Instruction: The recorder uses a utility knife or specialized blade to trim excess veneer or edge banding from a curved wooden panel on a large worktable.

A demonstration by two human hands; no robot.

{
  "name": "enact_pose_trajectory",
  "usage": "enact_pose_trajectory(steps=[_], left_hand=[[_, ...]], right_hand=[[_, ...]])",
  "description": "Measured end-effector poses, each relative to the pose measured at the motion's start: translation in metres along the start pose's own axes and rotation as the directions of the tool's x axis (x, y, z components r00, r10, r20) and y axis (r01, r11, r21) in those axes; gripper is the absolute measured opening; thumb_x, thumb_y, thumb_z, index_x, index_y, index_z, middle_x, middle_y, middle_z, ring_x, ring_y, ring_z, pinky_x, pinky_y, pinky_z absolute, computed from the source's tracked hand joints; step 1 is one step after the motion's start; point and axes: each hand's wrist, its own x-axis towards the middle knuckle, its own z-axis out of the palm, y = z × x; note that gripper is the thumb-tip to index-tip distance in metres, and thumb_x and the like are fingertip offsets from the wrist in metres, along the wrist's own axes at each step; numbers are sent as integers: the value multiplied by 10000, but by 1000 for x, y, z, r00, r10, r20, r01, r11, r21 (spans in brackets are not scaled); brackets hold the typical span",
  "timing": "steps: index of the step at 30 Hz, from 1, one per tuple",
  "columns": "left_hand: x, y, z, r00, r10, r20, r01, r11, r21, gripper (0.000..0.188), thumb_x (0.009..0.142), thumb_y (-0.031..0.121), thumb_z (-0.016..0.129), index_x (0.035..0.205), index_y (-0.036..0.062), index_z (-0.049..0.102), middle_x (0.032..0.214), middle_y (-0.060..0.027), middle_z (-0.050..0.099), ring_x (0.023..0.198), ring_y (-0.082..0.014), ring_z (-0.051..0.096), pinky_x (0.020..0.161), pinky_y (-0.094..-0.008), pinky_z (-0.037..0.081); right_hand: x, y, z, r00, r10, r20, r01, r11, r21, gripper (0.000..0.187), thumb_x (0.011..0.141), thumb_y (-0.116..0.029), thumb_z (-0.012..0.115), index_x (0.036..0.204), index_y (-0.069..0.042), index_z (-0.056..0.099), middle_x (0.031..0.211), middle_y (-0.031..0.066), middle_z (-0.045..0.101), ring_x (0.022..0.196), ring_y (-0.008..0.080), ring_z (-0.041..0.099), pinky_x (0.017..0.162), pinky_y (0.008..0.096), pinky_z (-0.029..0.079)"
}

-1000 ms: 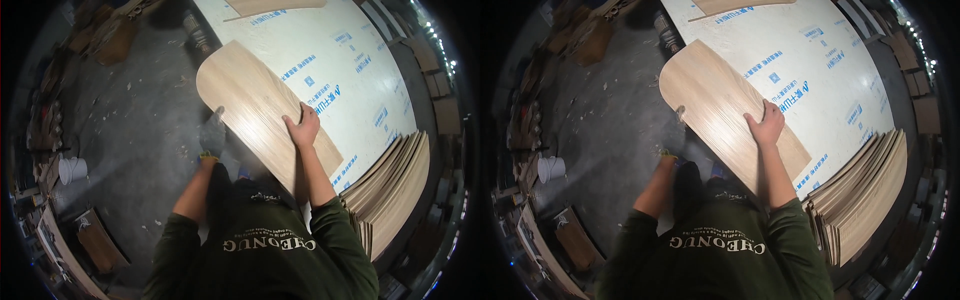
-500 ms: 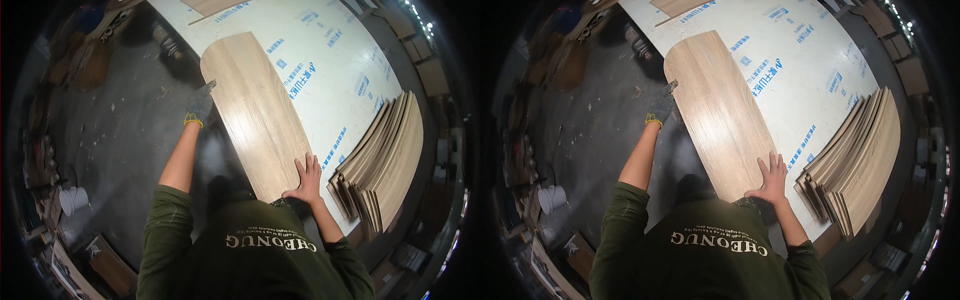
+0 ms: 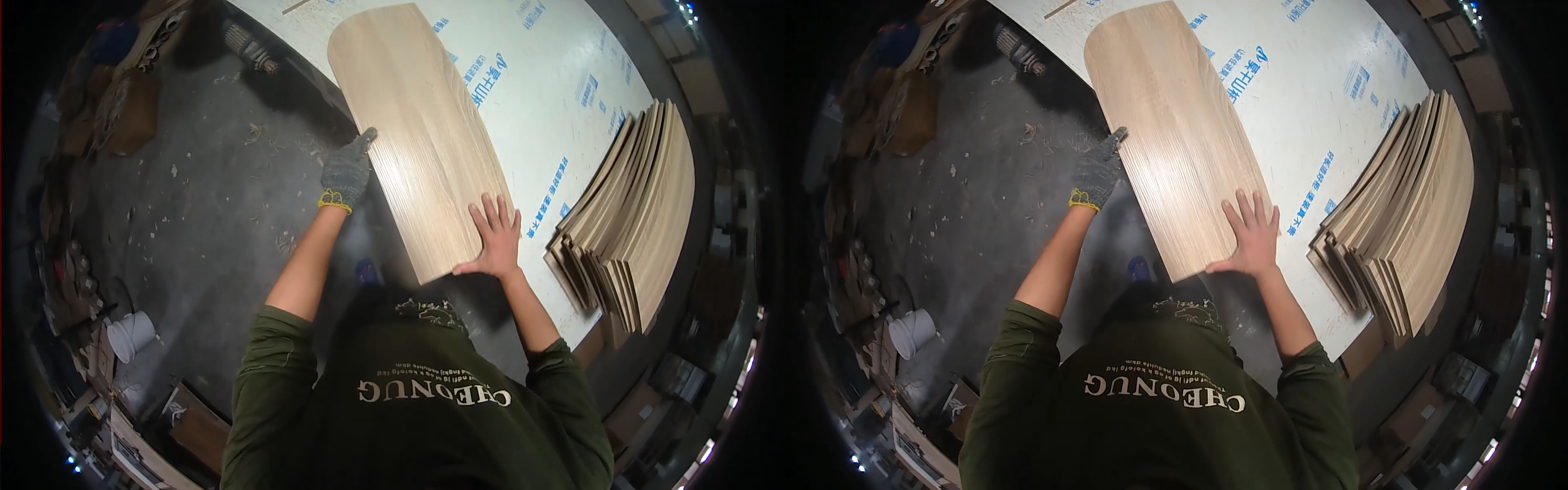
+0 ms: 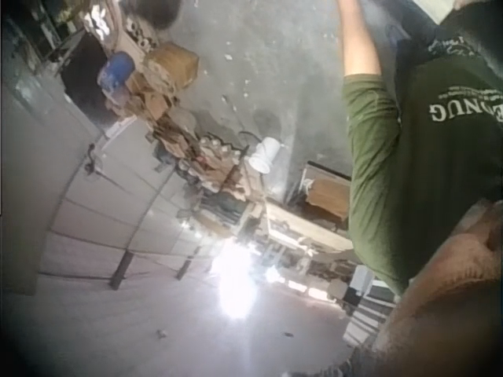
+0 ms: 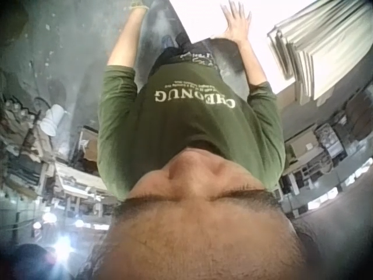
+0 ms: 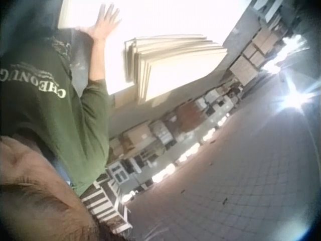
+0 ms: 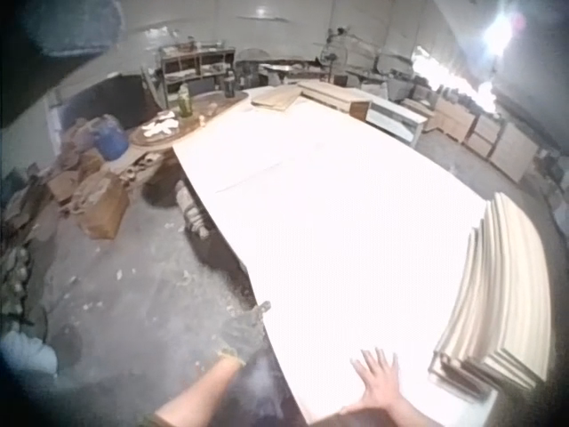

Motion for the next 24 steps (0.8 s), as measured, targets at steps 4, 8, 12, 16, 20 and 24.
enact_pose_trajectory(steps=[4,8,12,16,20,24], left_hand=[[-28,24,3,993,-30,118,24,998,53,395,891,144,487,1248,253,616,938,-179,682,779,-364,647,719,-460,512],[-73,36,2,974,218,60,-221,974,53,375,909,115,462,1235,204,626,852,-133,680,721,-302,643,657,-433,507],[-137,65,1,928,302,218,-331,937,113,372,835,117,554,1198,82,632,1023,-140,663,841,-291,637,691,-418,497],[-210,64,4,793,492,360,-472,869,-147,226,844,227,570,1006,113,678,785,-147,635,678,-291,618,600,-450,472],[-240,55,-14,773,284,567,-205,958,-201,236,836,256,570,983,96,664,765,-135,604,694,-303,601,632,-411,478],[-139,21,-20,936,315,155,-329,942,69,328,862,162,542,1176,94,610,977,-149,618,888,-309,589,799,-408,478]], right_hand=[[18,-9,2,997,59,-53,-61,997,-41,1332,355,-942,566,1427,-163,441,1538,136,306,1423,414,220,1025,715,176],[18,-11,1,997,74,-38,-76,996,-40,1330,354,-951,563,1427,-173,443,1538,131,306,1428,405,212,1039,707,161],[11,-7,3,992,108,-66,-110,994,-23,1321,322,-913,617,1438,-233,423,1543,91,301,1436,379,204,1046,714,157],[13,-9,5,993,106,-56,-108,993,-38,1327,318,-913,618,1445,-247,406,1546,83,296,1437,363,210,1060,700,158],[17,-9,6,992,120,-34,-120,992,-26,1328,317,-912,620,1448,-253,399,1550,77,289,1439,350,210,1069,692,157],[13,-8,2,990,135,-35,-137,989,-59,1324,319,-909,627,1449,-260,394,1545,70,294,1441,344,203,1078,694,145]])
